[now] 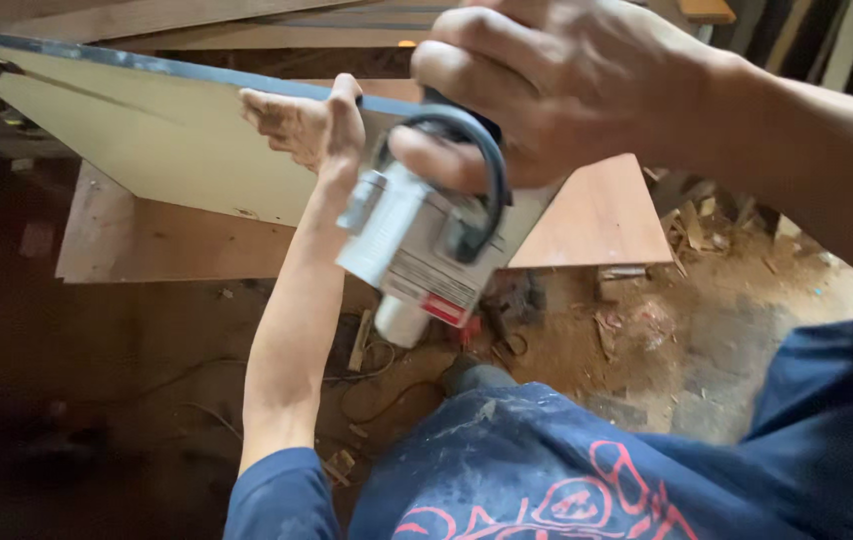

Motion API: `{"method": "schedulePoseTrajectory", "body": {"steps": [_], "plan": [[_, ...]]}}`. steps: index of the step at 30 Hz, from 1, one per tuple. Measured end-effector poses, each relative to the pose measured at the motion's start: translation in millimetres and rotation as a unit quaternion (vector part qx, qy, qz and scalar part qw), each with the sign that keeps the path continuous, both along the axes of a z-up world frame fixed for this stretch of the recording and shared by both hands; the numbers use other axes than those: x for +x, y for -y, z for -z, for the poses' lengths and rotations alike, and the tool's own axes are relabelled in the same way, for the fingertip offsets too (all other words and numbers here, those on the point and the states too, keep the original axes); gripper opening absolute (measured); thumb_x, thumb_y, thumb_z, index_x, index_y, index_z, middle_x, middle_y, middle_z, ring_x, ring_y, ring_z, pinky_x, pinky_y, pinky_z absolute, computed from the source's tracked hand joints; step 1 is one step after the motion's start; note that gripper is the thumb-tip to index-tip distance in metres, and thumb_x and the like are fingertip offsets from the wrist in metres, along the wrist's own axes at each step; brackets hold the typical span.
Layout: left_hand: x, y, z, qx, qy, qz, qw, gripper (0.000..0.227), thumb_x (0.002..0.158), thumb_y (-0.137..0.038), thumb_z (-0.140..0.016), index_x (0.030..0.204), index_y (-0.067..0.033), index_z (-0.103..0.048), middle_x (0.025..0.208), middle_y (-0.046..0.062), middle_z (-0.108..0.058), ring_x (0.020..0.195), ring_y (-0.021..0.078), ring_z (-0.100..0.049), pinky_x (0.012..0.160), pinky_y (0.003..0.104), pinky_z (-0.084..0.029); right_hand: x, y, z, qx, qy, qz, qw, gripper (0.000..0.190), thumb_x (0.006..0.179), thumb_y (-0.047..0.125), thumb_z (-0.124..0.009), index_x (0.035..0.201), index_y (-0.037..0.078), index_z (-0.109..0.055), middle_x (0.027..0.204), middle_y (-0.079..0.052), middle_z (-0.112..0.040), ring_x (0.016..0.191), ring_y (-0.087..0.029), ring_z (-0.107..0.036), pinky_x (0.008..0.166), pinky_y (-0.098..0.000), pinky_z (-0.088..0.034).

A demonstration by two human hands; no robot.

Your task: The person uses a handheld router with a guide to shape the edge of a long rectangular board. They move the router along the edge, flip the board, and continue routing the opposite side. The person then adjusts the router and places the board on a workbench.

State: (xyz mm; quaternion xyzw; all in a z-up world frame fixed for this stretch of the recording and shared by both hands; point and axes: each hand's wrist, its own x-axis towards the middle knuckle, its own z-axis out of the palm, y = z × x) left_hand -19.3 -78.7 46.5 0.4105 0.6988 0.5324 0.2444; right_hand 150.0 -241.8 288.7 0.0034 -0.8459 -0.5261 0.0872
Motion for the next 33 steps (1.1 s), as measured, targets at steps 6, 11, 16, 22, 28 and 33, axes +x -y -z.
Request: {"method": "schedulePoseTrajectory", "body": {"steps": [6,11,16,22,28,33], "plan": [[-30,-12,16,0.065,0.011,0.089,0.994,0.117,0.073,-0.037,-0.074,0.157,0.0065,-0.006,0.164,0.029,-0.014,0.149,0.0447,-0.020,0.121,0.054,-0.017,2,-84,39,-0.352,-0.138,-0.067,0.923,0.069,0.062,0.033,-0.089,0.118,0.003,-0.061,0.108,-0.013,-0.068,0.098,-0.029,-0.069,0.079,-0.0411,-0.058],[-54,-37,38,0.131,-0.005,-0.060,0.990,0.111,0.078,-0.034,-0.073,0.157,0.0087,-0.009,0.163,0.031,-0.019,0.152,0.0444,-0.017,0.124,0.053,-0.009,28,-146,82,-0.528,-0.239,-0.061,0.813,0.069,0.067,0.033,-0.090,0.121,0.000,-0.062,0.111,-0.014,-0.069,0.098,-0.027,-0.070,0.086,-0.0388,-0.060],[-55,-38,51,0.159,0.005,-0.087,0.983,0.109,0.079,-0.031,-0.072,0.158,0.0103,-0.011,0.164,0.033,-0.023,0.154,0.0447,-0.017,0.129,0.051,-0.008,45,-173,115,-0.617,-0.295,-0.070,0.727,0.069,0.069,0.031,-0.091,0.122,-0.004,-0.063,0.112,-0.016,-0.071,0.098,-0.026,-0.073,0.089,-0.0360,-0.062],[-50,-31,43,0.153,0.021,-0.092,0.984,0.108,0.078,-0.033,-0.070,0.159,0.0085,-0.012,0.162,0.032,-0.026,0.152,0.0434,-0.020,0.128,0.051,-0.011,32,-168,131,-0.685,-0.288,-0.084,0.664,0.068,0.070,0.027,-0.091,0.123,-0.005,-0.064,0.111,-0.016,-0.073,0.096,-0.024,-0.075,0.090,-0.0337,-0.064],[-48,-33,50,0.143,0.007,-0.103,0.984,0.098,0.095,-0.049,-0.057,0.160,0.0067,-0.010,0.166,0.034,-0.016,0.156,0.0436,-0.010,0.127,0.052,-0.007,21,-158,137,-0.698,-0.307,-0.100,0.639,0.069,0.070,0.023,-0.091,0.128,-0.003,-0.063,0.111,-0.014,-0.073,0.097,-0.022,-0.074,0.090,-0.0335,-0.065],[-48,-52,64,0.181,-0.004,-0.160,0.970,0.081,0.108,-0.060,-0.027,0.163,-0.0003,-0.022,0.170,0.023,-0.025,0.159,0.0374,-0.019,0.128,0.050,-0.013,13,-153,145,-0.699,-0.342,-0.093,0.621,0.066,0.070,0.019,-0.092,0.126,-0.002,-0.062,0.110,-0.013,-0.072,0.097,-0.022,-0.072,0.089,-0.0338,-0.063]]}}
